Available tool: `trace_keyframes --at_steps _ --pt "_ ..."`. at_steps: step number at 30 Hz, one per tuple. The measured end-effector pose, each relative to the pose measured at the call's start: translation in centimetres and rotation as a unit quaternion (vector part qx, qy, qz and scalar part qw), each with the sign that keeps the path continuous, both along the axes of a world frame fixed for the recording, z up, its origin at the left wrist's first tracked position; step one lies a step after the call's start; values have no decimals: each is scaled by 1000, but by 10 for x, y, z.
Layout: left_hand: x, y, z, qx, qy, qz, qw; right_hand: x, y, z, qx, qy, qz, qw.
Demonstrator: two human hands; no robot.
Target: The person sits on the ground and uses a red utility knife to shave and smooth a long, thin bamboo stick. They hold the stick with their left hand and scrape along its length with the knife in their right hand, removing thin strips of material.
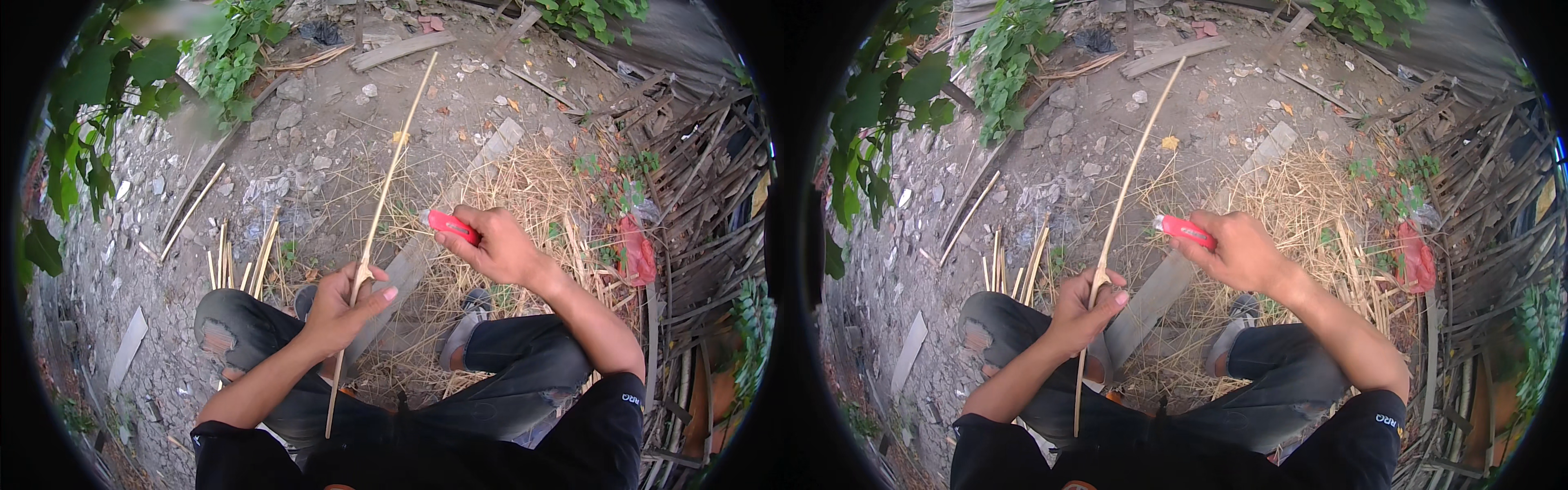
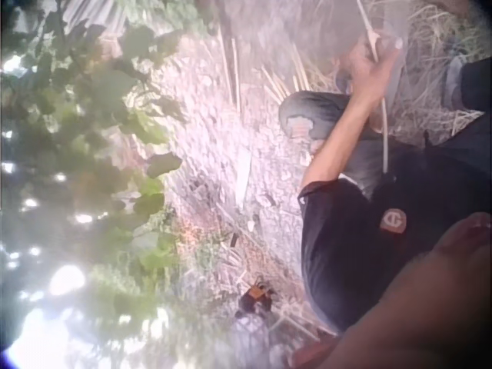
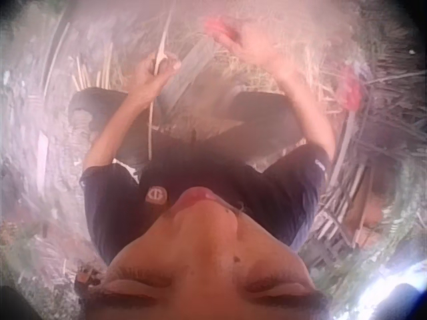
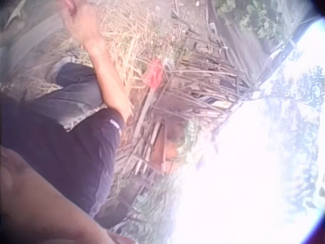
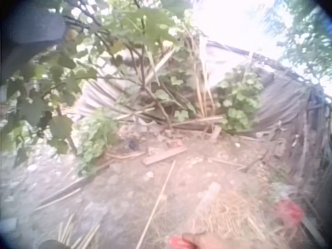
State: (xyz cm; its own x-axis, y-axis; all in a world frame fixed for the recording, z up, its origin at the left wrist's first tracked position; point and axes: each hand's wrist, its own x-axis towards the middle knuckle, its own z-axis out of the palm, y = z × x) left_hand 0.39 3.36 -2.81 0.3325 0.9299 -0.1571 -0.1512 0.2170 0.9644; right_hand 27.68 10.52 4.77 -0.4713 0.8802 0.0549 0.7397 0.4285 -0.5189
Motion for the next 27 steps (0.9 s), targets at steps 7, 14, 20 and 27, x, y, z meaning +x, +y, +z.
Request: trace_keyframes --at_steps 7,14,20,27 --pt "7 0 4 25 18 -28 999 -29 -16 -12 -32 -8 133 991" --pt "6 -1 -6 35 47 -38 998 -24 -13 -5 -50 13 119 992" --pt "3 2 -15 34 67 -36 997 -8 0 3 -38 38 -23 998" --pt "0 3 -14 -40 11 -27 999 -2 -3 13 -44 82 -37 995"
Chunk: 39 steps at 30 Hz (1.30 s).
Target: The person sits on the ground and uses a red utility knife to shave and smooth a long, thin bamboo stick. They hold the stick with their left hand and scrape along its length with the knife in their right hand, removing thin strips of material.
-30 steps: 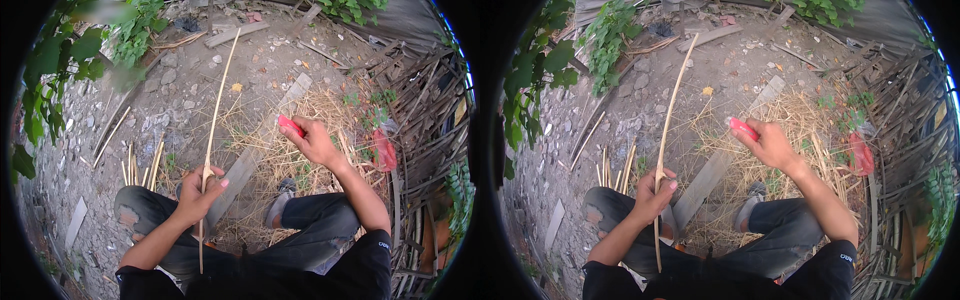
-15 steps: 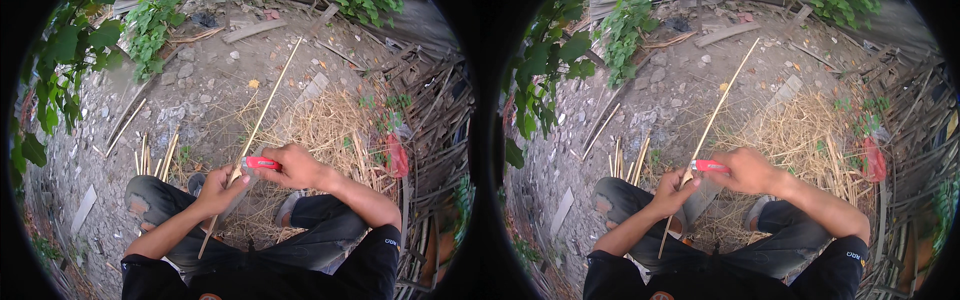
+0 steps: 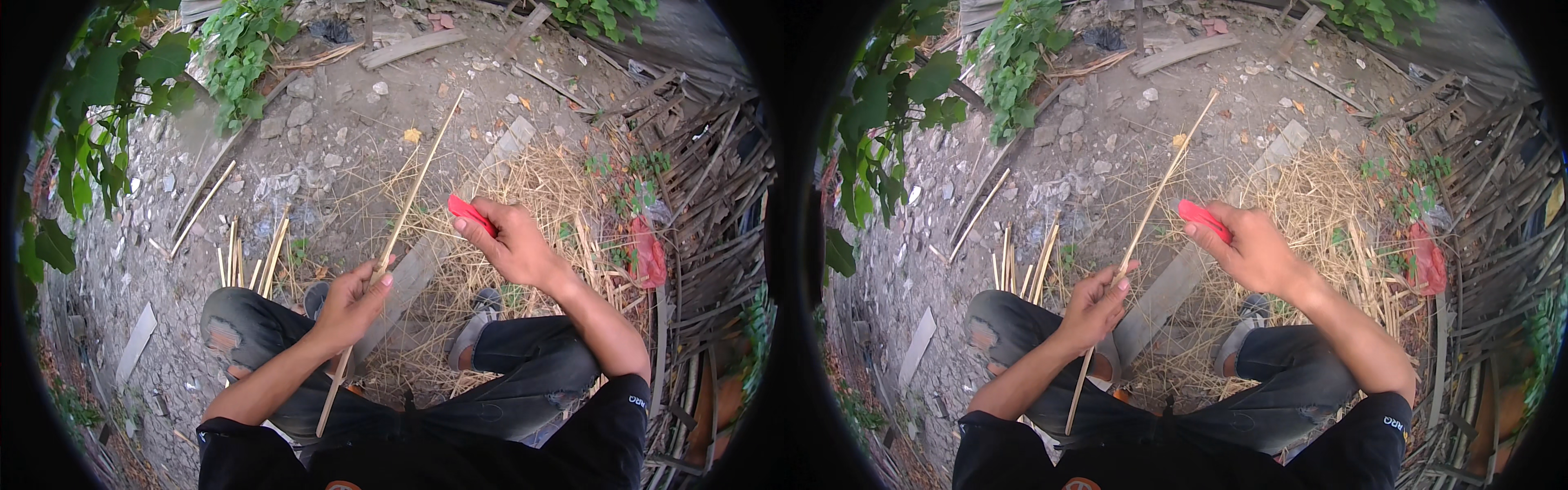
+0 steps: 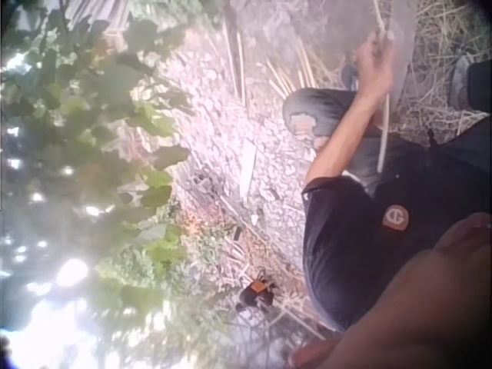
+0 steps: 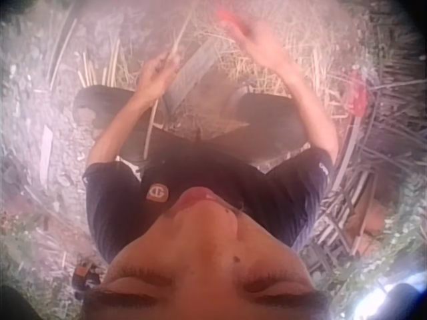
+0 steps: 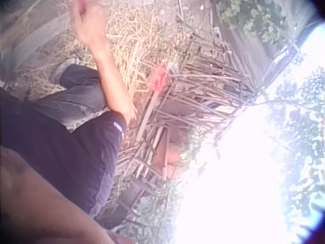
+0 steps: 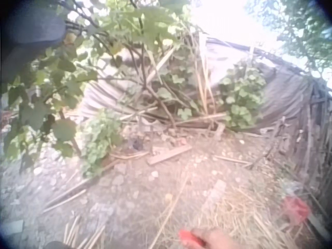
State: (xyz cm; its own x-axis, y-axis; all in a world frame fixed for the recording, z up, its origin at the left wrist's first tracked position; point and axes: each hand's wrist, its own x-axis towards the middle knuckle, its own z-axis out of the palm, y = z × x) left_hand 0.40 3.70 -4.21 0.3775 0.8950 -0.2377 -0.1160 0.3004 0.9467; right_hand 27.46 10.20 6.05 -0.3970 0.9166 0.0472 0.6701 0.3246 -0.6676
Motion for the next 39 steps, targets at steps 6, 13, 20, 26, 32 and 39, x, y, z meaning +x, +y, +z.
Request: trace_keyframes --at_steps 6,13,20,26,32,39 --pt "9 -3 4 44 26 24 998 -19 -16 -12 -72 -91 118 986" --pt "5 -2 4 90 134 9 987 -36 -22 -27 -81 -139 134 978" --pt "2 -15 7 101 124 -49 986 13 47 -31 -122 -79 -150 978" --pt "5 -15 14 121 126 -64 983 22 21 -32 -68 -54 -50 995" --pt "1 -11 16 81 119 -32 989 -12 -2 -49 -33 -55 99 993" --pt "-6 -24 -2 206 167 -110 958 132 102 -90 -28 74 -341 937"
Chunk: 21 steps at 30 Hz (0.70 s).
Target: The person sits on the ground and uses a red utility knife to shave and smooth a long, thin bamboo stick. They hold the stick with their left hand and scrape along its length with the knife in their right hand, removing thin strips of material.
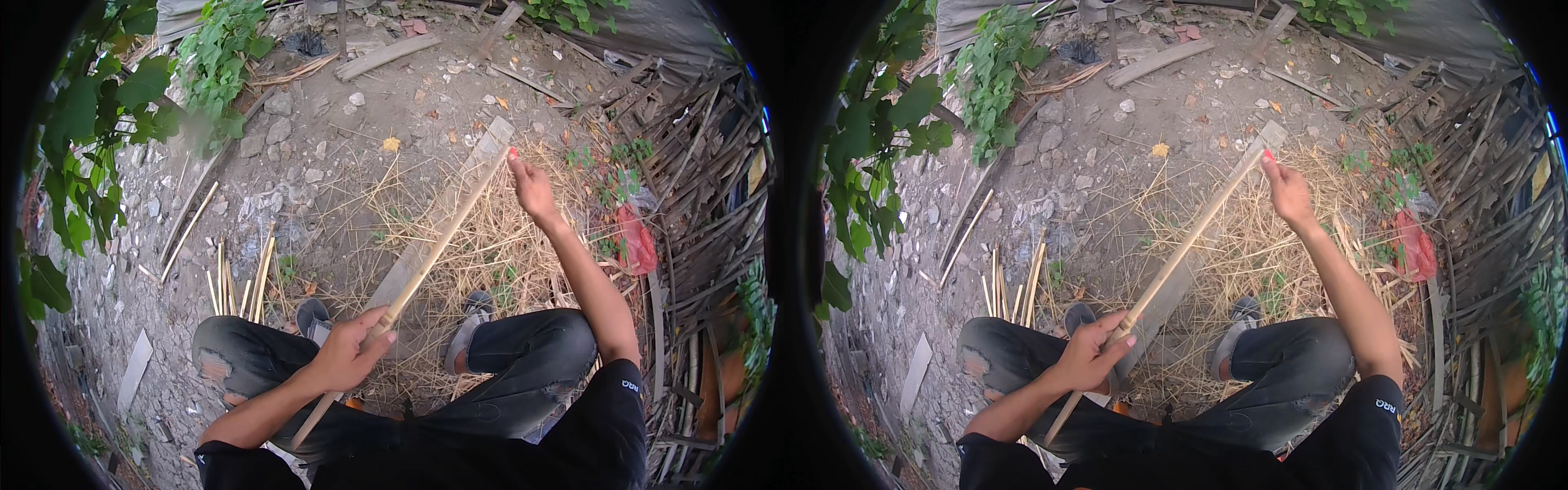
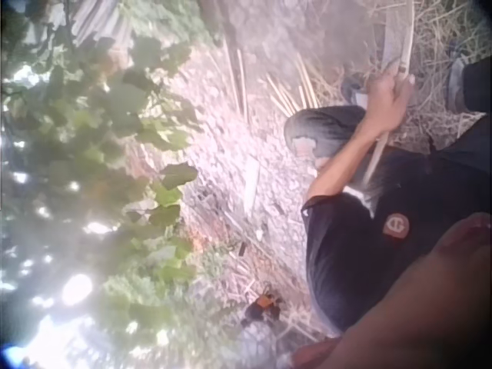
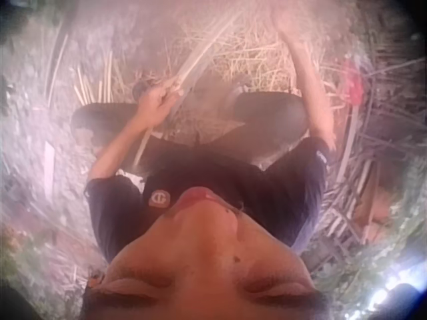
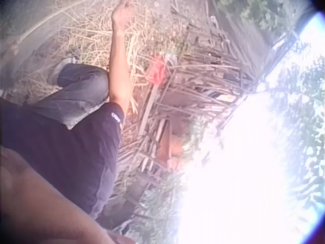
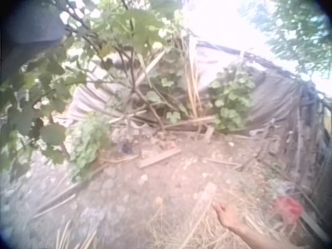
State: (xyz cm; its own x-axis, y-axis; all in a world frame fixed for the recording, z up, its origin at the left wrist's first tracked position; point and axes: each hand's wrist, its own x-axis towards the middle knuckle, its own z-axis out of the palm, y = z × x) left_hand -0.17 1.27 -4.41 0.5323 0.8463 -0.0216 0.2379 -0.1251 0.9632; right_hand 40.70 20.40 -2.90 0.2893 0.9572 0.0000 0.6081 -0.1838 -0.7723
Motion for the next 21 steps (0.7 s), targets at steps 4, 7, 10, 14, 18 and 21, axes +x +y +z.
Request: trace_keyframes --at_steps 4,7,10,14,18,21 --pt "1 -5 19 -51 -31 -81 995 77 -15 -7 31 181 -154 971" --pt "0 0 19 -50 -91 -15 994 76 -38 30 53 208 -122 969" --pt "1 11 34 -110 -171 24 979 45 -71 89 122 191 -21 974" --pt "4 24 32 -27 -230 73 970 -46 -129 163 157 6 75 985" --pt "8 27 41 81 -250 146 954 -148 -237 163 76 87 185 976" --pt "21 2 55 88 -301 187 931 -190 -318 123 -33 231 221 947"
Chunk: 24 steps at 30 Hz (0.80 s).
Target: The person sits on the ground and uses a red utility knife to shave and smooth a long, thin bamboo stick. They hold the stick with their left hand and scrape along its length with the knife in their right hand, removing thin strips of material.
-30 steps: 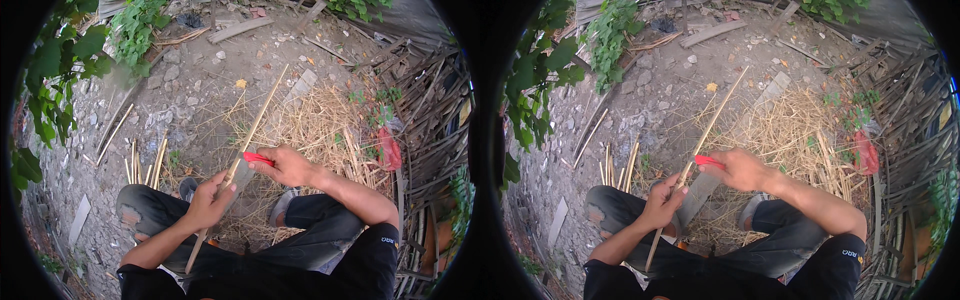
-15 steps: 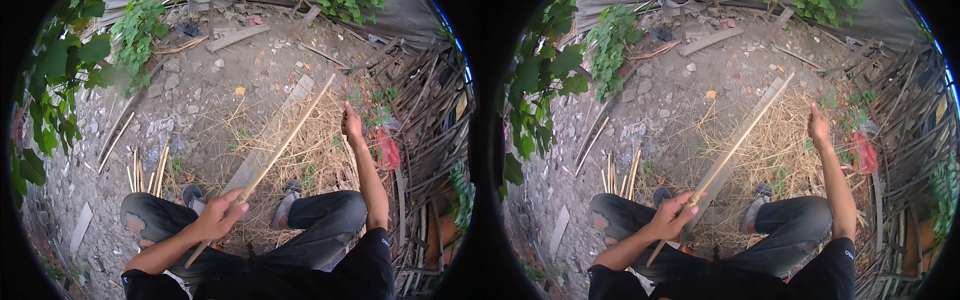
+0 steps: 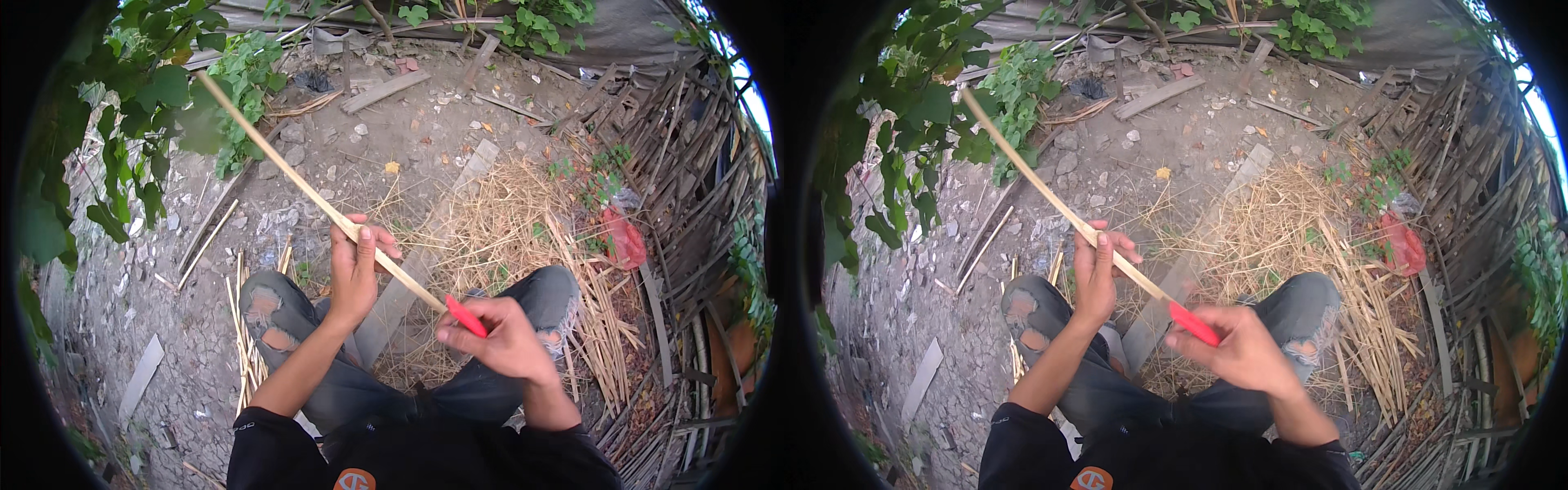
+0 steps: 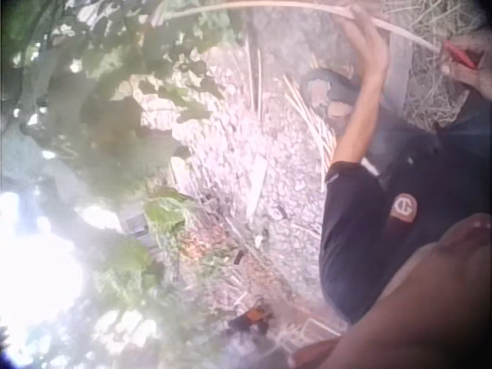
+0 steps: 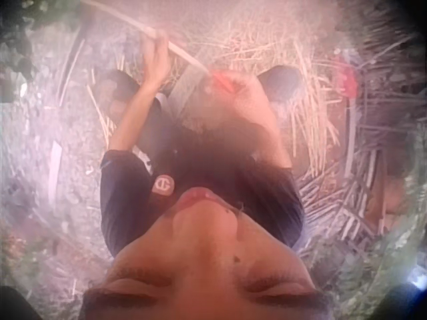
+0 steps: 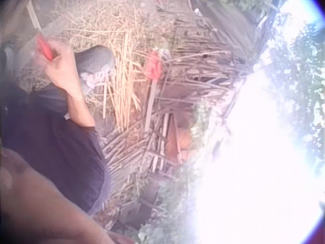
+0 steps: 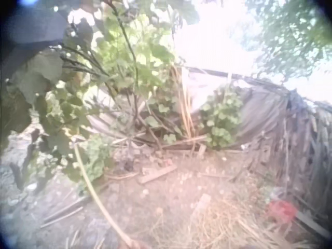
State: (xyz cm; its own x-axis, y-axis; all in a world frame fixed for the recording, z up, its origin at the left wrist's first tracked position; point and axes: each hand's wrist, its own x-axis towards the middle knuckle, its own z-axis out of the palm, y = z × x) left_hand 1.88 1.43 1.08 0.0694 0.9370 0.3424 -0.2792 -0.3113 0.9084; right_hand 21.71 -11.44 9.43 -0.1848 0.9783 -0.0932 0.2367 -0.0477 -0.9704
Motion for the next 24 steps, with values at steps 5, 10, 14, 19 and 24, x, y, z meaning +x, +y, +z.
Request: trace_keyframes --at_steps 5,10,14,19,24 --pt "13 -67 -3 -22 -96 28 995 -36 -68 -66 -23 122 -34 992" --pt "35 -143 -18 -86 -147 -65 983 -37 -74 -100 66 286 -238 926" --pt "49 -170 -15 -158 -190 -106 963 -25 -64 -84 131 296 -270 907" --pt "58 -177 -18 -183 -221 -108 952 -14 -64 -97 150 322 -229 906" --pt "62 -191 -41 -266 -164 -109 944 -7 -70 -120 130 339 -264 894"
